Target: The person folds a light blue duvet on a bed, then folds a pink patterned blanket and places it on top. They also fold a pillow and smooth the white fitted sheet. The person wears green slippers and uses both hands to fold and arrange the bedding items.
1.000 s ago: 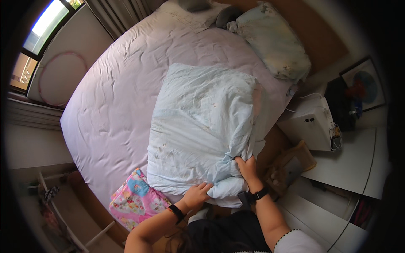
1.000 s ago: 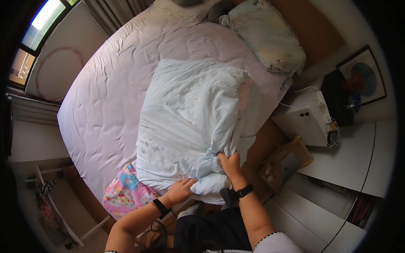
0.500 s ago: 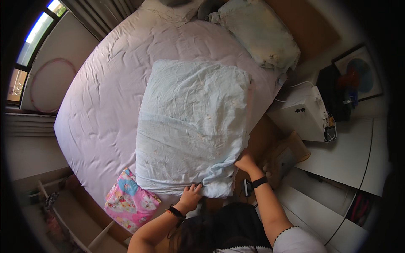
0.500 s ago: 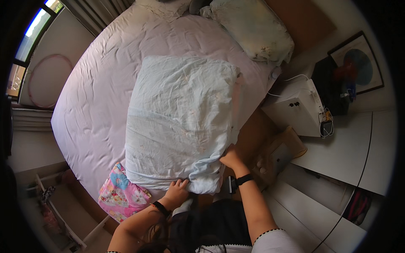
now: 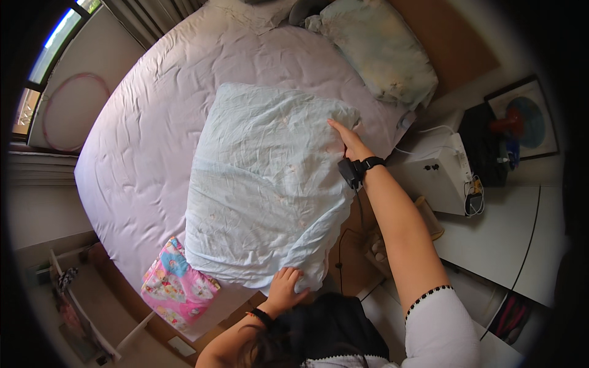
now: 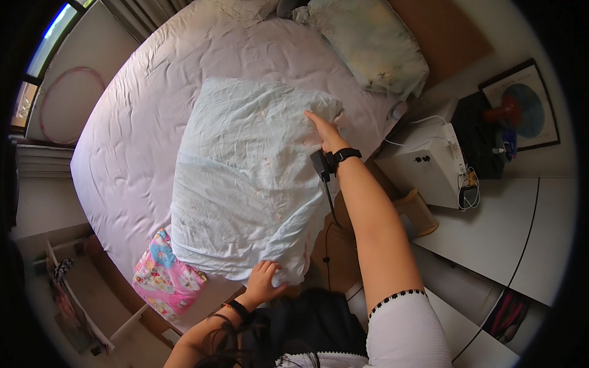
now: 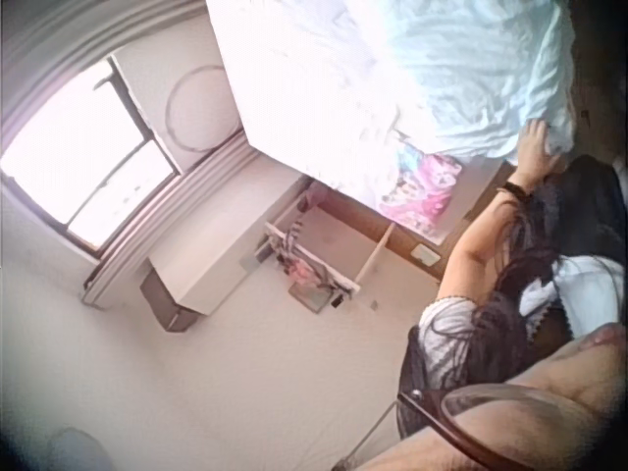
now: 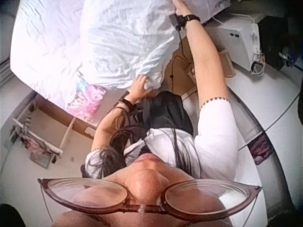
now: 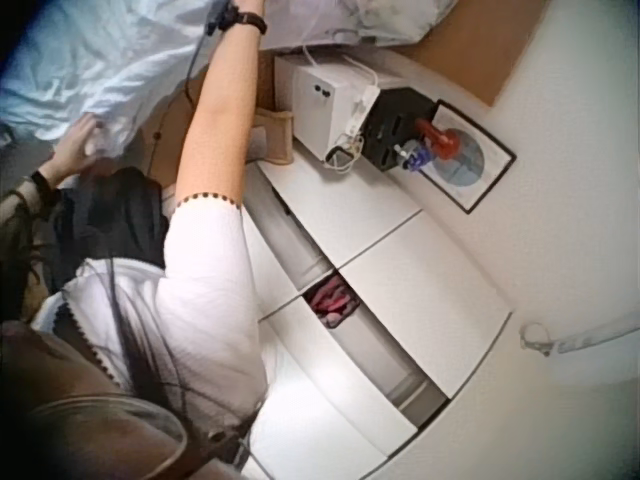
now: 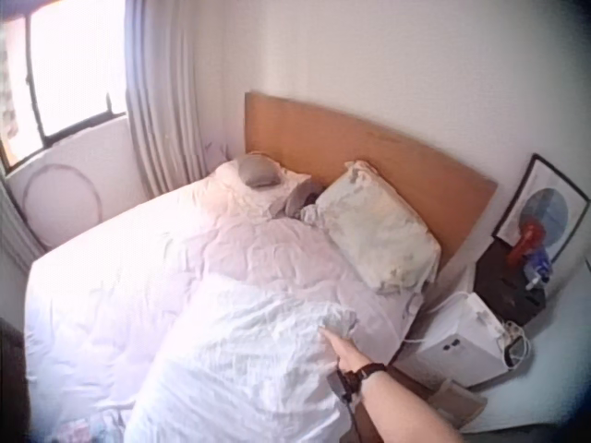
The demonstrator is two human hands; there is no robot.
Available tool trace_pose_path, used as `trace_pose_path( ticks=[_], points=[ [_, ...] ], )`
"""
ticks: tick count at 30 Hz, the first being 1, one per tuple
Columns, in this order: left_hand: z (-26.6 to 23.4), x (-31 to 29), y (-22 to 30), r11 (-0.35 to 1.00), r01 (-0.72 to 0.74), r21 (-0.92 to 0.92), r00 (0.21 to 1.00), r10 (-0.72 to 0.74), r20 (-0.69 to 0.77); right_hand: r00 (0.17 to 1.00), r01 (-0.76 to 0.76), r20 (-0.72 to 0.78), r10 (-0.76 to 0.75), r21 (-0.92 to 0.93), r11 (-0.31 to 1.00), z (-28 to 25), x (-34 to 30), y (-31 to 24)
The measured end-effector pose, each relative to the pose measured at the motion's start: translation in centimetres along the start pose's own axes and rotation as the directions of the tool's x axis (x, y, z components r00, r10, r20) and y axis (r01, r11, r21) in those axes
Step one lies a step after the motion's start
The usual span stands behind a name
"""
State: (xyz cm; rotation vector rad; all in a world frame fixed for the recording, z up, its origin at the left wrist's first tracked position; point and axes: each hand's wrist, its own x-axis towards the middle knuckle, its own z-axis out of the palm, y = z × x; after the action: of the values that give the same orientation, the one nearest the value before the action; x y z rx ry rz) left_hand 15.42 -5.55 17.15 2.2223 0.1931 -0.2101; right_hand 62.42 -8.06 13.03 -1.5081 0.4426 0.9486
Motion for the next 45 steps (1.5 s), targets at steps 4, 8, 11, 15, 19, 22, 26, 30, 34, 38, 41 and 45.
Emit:
trace_pose_path(
  ticks=[4, 8, 11, 15, 19, 22, 26, 30, 34, 38, 41, 45],
  points=[
    [2.4, 2.5, 2.2, 0.974, 0.09, 0.207, 0.994, -0.076, -0.075, 0.998, -0.013, 0.058, 0.003, 0.158, 0.987, -0.1, 1.4, 1.0],
    [4.7, 4.0, -0.1, 0.932, 0.07, 0.355, 0.996, -0.082, 0.02, 0.909, 0.407, 0.099, -0.405, 0.001, 0.913, -1.8, -1.3, -1.1],
    [6.4, 5.0, -1.2, 0.923, 0.128, 0.364, 0.92, -0.247, 0.303, 0.831, 0.556, 0.116, -0.543, -0.173, 0.813, -3.9, -5.1, -3.1],
    [7.1, 2.3, 3.4, 0.945, -0.2, 0.259, 0.945, 0.115, 0.307, 0.766, 0.643, 0.167, -0.621, -0.197, 0.74, -6.1, -7.1, -3.4],
    [7.0, -0.7, 7.2, 0.911, -0.411, 0.039, 0.867, 0.377, 0.324, 0.742, 0.67, 0.114, -0.661, -0.085, 0.737, -10.1, -3.5, -1.2],
    [8.9, 1.0, 4.9, 0.932, -0.361, 0.036, 0.873, 0.325, 0.363, 0.776, 0.537, -0.046, -0.629, -0.474, 0.698, -11.5, 1.9, 3.0],
    [10.6, 4.0, 0.5, 0.996, -0.069, 0.064, 0.95, 0.045, 0.31, 0.79, 0.37, -0.015, -0.613, -0.785, 0.496, -12.4, 7.8, 5.3],
    [6.8, 5.3, 1.1, 0.994, -0.038, -0.099, 0.944, 0.068, 0.323, 0.805, 0.135, -0.085, -0.587, -0.937, 0.321, -11.8, 8.8, 5.2],
    [-0.5, 4.2, 2.2, 0.997, -0.034, 0.067, 0.999, 0.033, 0.025, 0.878, -0.077, -0.185, -0.441, -0.965, 0.252, -9.4, 5.9, 2.7],
    [-1.8, 2.6, 1.6, 0.968, 0.158, 0.196, 0.987, -0.149, -0.061, 0.572, 0.231, 0.136, -0.809, -0.973, 0.0, -5.3, -1.7, 2.0],
    [1.5, 2.3, 0.9, 0.969, 0.107, 0.224, 0.964, -0.156, 0.215, 0.487, 0.544, 0.635, -0.599, -0.758, -0.36, -1.9, -9.1, 7.3],
    [6.0, 3.3, -0.8, 0.947, 0.129, 0.295, 0.952, -0.201, 0.229, 0.728, 0.502, 0.618, -0.296, -0.775, -0.385, -0.2, -9.7, 11.6]
  ],
)
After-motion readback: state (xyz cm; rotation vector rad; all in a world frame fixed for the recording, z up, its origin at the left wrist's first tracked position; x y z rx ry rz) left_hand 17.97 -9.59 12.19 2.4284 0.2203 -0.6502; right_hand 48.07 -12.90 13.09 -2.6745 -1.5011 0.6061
